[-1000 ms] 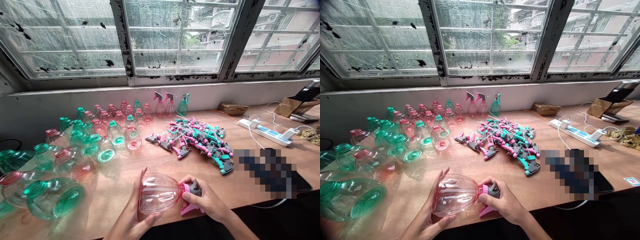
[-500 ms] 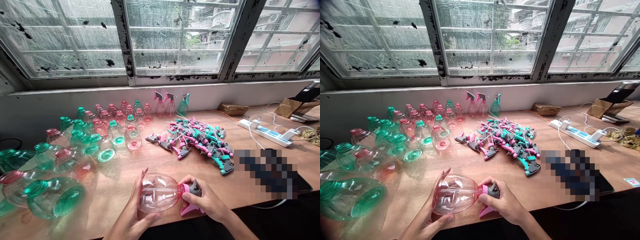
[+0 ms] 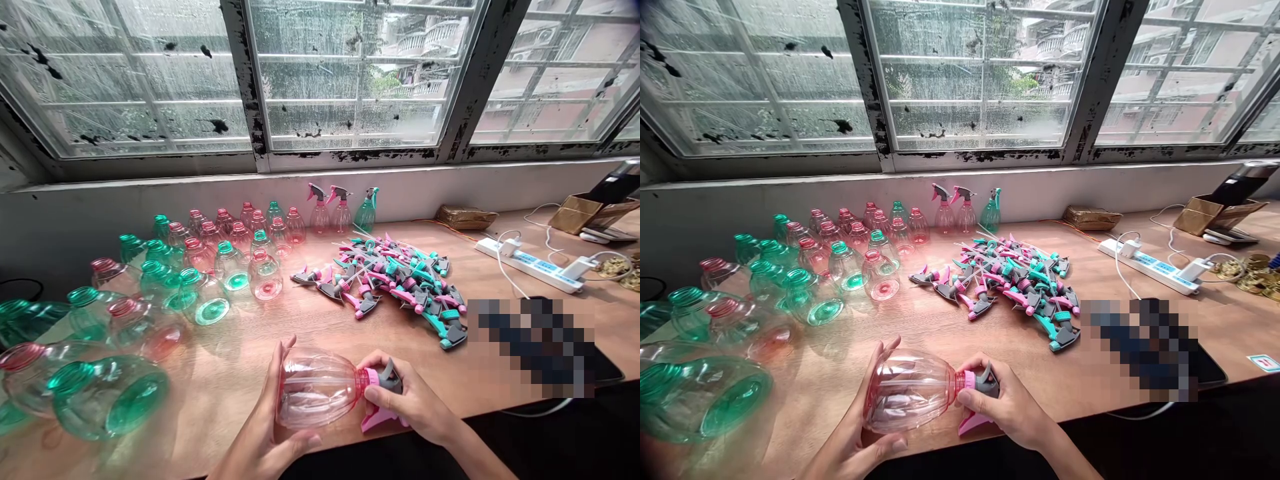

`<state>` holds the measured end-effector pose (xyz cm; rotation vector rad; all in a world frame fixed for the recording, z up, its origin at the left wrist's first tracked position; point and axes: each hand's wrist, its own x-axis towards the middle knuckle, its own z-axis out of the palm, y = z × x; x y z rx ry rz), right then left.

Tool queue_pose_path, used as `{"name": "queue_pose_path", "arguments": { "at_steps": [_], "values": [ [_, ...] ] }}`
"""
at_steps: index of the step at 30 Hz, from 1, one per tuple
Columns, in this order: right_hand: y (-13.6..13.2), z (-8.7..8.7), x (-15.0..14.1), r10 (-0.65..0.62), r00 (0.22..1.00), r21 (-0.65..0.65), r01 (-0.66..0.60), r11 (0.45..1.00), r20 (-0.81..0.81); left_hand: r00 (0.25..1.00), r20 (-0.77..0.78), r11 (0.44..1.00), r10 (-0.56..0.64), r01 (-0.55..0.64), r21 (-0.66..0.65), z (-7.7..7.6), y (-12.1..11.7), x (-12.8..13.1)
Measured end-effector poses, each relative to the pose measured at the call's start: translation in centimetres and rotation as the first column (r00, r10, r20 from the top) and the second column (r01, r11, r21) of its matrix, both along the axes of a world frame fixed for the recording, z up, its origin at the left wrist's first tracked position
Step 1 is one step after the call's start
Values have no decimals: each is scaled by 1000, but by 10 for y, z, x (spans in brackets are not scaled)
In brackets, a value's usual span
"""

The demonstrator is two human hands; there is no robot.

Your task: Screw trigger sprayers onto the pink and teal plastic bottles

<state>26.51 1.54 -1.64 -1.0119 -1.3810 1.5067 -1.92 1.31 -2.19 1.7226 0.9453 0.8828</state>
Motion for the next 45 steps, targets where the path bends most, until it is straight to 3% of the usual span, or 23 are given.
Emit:
{"name": "queue_pose_path", "arguments": {
  "at_steps": [12, 20, 31, 45],
  "values": [
    [1, -1, 0, 7, 1000, 5, -7, 1000, 1, 998, 11, 998, 61, -61, 9, 9, -7, 6],
    [2, -1, 0, 6, 1000, 4, -6, 1000, 3, 1000, -18, 1000, -10, 9, -20, 3, -1, 0],
    [0, -3, 1, 7, 1000, 2, -7, 1000, -4, 996, 70, 995, 52, -46, -86, 8, -9, 6],
    [1, -2, 1, -3, 1000, -8, 2, 1000, -23, 991, 132, 994, -3, 17, -107, 15, -10, 6]
  ]
}}
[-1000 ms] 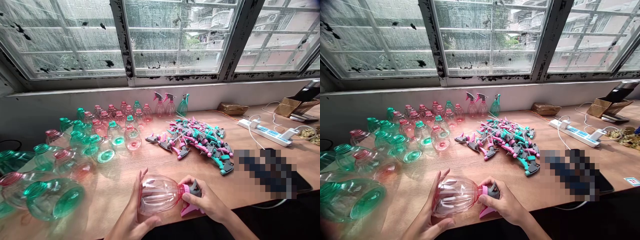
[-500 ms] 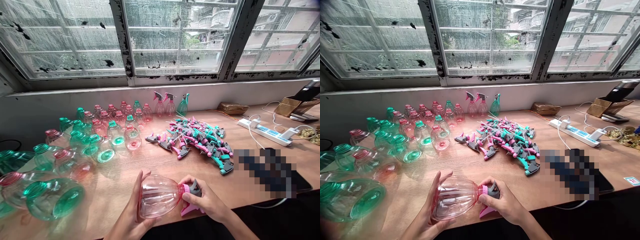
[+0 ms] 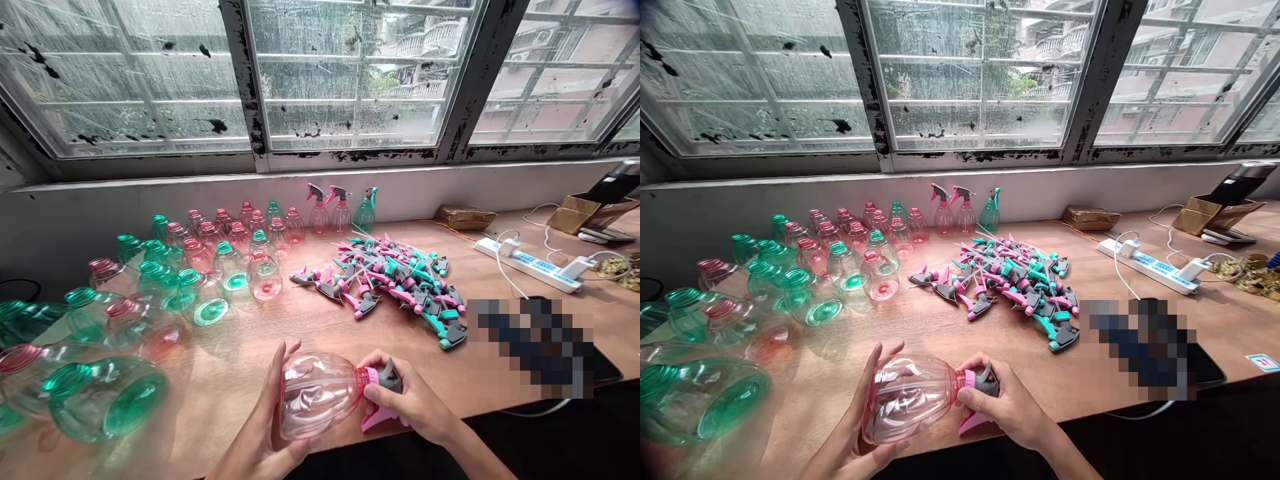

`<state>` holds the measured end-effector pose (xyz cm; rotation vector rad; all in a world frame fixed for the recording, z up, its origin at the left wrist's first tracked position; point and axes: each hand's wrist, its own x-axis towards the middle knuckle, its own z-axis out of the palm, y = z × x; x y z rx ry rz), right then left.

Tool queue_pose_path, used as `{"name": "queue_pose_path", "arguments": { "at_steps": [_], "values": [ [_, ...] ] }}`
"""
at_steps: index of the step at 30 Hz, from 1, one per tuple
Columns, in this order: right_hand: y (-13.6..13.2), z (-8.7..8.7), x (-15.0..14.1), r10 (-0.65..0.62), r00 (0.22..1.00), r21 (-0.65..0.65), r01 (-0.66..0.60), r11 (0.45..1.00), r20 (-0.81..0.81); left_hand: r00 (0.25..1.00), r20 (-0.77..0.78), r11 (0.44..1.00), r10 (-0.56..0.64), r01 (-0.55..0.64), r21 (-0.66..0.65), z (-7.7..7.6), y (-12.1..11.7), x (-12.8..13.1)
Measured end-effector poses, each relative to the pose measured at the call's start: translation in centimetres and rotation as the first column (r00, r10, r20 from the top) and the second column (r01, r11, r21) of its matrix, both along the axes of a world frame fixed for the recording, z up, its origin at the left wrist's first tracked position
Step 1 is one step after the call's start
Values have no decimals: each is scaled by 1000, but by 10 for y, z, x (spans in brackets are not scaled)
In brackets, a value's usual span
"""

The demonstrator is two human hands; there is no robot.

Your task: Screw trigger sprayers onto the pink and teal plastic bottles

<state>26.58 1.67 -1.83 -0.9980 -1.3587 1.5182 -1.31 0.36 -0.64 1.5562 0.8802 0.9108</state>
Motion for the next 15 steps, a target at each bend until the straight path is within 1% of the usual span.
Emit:
{"name": "queue_pose_path", "arguments": {
  "at_steps": [3, 7, 15],
  "values": [
    [0, 0, 0, 0, 1000, -1, 0, 1000, -1, 1000, 7, 1000, -15, 15, 22, -2, 1, 0],
    [-1, 0, -1, -1, 1000, 4, 1, 1000, 7, 999, -30, 1000, 12, -12, 1, -2, 0, -2],
    [-1, 0, 0, 2, 1000, -4, -2, 1000, 11, 999, -46, 1000, 24, -24, 14, -1, 0, -2]
  ]
}}
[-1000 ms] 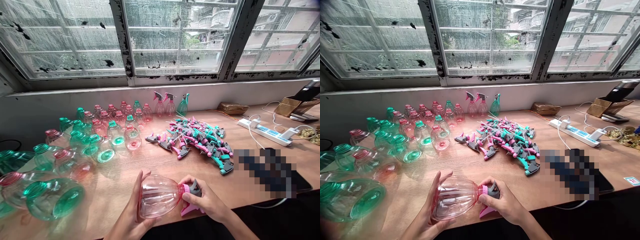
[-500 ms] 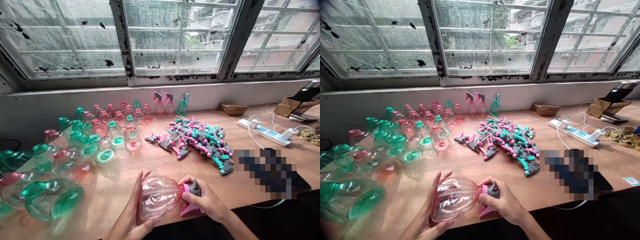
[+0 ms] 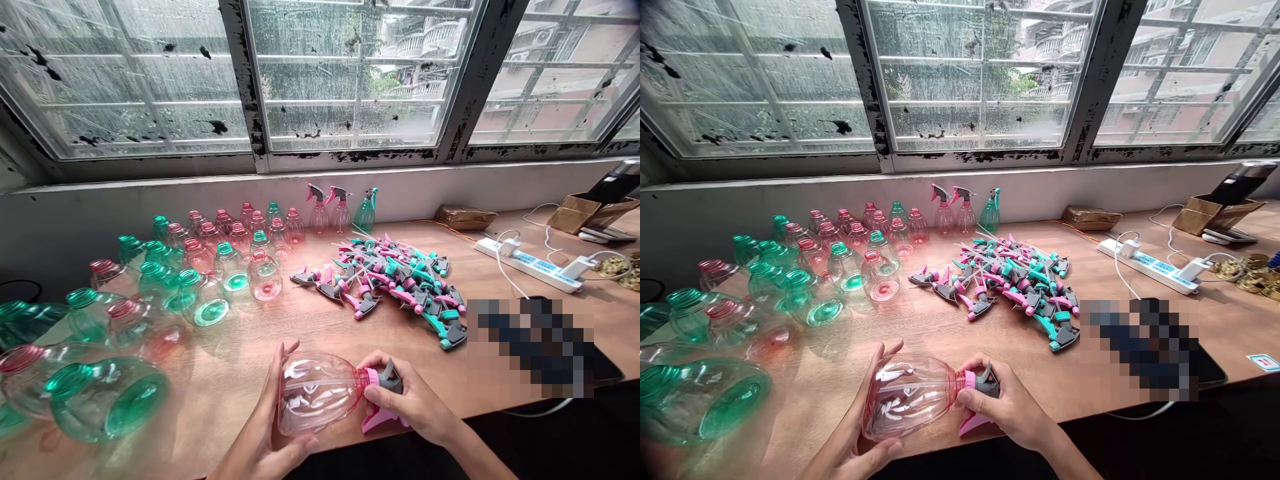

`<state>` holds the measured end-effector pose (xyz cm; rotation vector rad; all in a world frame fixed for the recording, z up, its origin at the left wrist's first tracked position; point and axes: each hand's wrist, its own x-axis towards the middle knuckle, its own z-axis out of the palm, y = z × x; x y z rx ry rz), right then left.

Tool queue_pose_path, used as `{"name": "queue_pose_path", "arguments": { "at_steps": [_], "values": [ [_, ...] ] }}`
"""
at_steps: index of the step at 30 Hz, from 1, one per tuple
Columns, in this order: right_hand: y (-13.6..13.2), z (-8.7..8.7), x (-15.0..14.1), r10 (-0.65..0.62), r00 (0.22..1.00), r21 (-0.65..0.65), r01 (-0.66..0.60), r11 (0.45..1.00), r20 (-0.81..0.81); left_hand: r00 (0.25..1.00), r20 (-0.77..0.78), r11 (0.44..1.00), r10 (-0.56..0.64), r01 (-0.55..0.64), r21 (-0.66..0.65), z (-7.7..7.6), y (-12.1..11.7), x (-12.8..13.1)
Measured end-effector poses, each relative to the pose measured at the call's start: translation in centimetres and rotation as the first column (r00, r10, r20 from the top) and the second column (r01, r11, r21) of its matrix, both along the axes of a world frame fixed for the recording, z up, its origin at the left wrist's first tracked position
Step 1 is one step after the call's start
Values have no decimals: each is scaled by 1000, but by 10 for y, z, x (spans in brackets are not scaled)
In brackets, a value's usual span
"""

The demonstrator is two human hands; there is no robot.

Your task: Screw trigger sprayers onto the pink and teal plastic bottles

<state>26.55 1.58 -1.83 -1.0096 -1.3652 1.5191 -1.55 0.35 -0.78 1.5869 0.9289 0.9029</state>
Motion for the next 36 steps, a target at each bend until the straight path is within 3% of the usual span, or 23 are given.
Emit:
{"name": "queue_pose_path", "arguments": {
  "at_steps": [7, 25, 29, 36],
  "values": [
    [1, -1, 0, -4, 1000, -1, 4, 1000, -12, 1000, -21, 997, 3, -1, 72, 0, 1, 2],
    [1, 1, -1, -18, 1000, 0, 18, 1000, -6, 999, -32, 999, 35, -34, 23, 6, -2, 3],
    [1, 0, 0, -8, 1000, 1, 8, 1000, -10, 996, -74, 997, 58, -54, 56, 2, -1, 2],
    [2, 0, 0, 0, 1000, 5, 0, 1000, 8, 996, -92, 998, -16, 22, 66, -7, 4, -4]
  ]
}}
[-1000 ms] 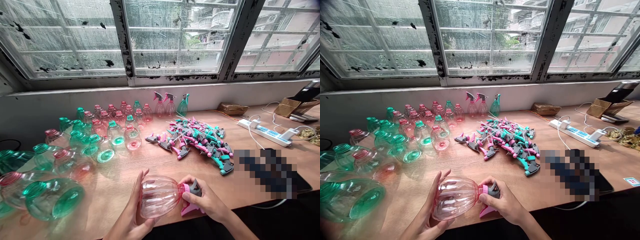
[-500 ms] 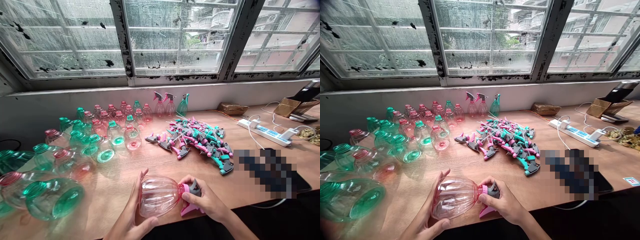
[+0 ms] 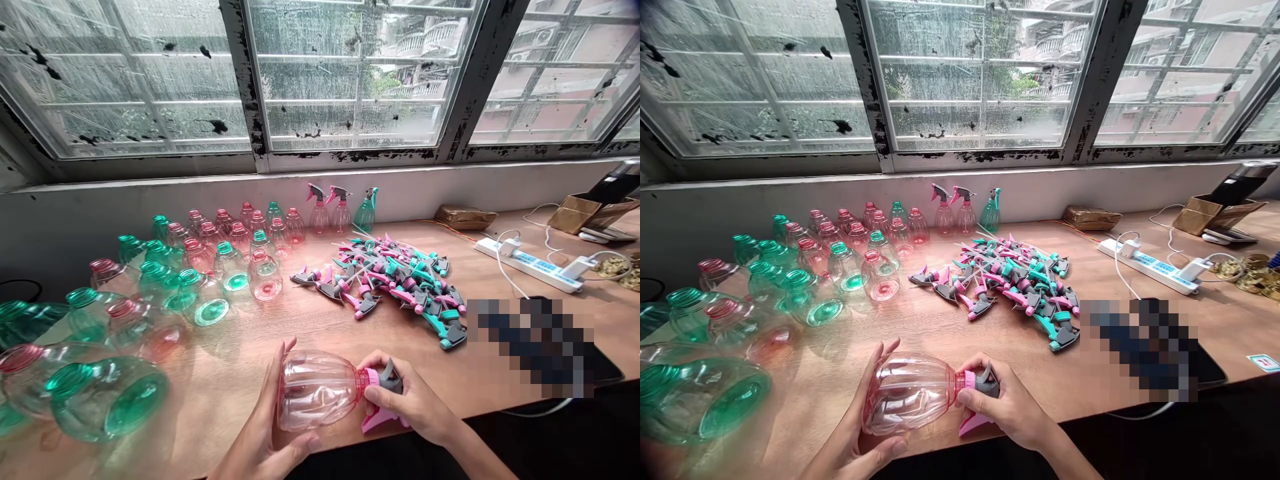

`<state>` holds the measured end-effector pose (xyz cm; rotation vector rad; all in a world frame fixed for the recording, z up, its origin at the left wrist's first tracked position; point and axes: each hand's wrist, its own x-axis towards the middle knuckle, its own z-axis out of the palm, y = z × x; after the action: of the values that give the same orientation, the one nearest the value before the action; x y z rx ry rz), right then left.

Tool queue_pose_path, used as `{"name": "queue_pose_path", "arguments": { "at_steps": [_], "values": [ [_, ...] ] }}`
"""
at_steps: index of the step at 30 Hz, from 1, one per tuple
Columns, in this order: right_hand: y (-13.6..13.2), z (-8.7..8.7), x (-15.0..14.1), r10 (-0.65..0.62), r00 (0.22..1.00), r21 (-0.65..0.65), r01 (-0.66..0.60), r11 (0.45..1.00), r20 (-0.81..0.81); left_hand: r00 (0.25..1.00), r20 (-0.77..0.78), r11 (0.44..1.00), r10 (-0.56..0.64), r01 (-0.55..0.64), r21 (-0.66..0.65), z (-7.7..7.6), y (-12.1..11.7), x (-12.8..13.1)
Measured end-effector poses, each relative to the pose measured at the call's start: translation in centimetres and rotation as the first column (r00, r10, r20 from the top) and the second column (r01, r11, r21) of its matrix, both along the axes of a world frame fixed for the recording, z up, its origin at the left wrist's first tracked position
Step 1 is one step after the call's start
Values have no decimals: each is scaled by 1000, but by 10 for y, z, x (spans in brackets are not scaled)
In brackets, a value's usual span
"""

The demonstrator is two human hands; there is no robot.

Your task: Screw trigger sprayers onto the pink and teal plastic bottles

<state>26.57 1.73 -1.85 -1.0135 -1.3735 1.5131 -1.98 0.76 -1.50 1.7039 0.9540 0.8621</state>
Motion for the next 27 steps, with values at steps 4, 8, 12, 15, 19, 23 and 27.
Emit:
{"name": "queue_pose_path", "arguments": {
  "at_steps": [4, 8, 12, 15, 19, 23, 27],
  "values": [
    [0, -1, 0, 5, 1000, 11, -5, 1000, -8, 999, 20, 999, 25, -24, -22, 0, 2, 1],
    [0, 0, 0, 4, 1000, 10, -4, 1000, -10, 999, 18, 999, 48, -48, 1, 0, 2, 3],
    [0, 2, 0, 2, 1000, 12, -2, 1000, -9, 997, 44, 998, 59, -60, 14, -1, 1, 3],
    [-1, 2, 0, -5, 1000, 11, 5, 1000, -9, 998, 30, 998, 62, -62, -4, -2, 1, 3],
    [-1, 0, 0, 6, 1000, 6, -6, 1000, -4, 999, -2, 999, 40, -40, -19, -3, 2, 1],
    [0, -1, 0, 10, 1000, 16, -10, 1000, -7, 999, -29, 999, 18, -19, -42, -2, 2, -2],
    [0, -1, 0, 4, 1000, 16, -4, 1000, -16, 998, -56, 999, 34, -35, -14, -3, 4, -2]
  ]
}}
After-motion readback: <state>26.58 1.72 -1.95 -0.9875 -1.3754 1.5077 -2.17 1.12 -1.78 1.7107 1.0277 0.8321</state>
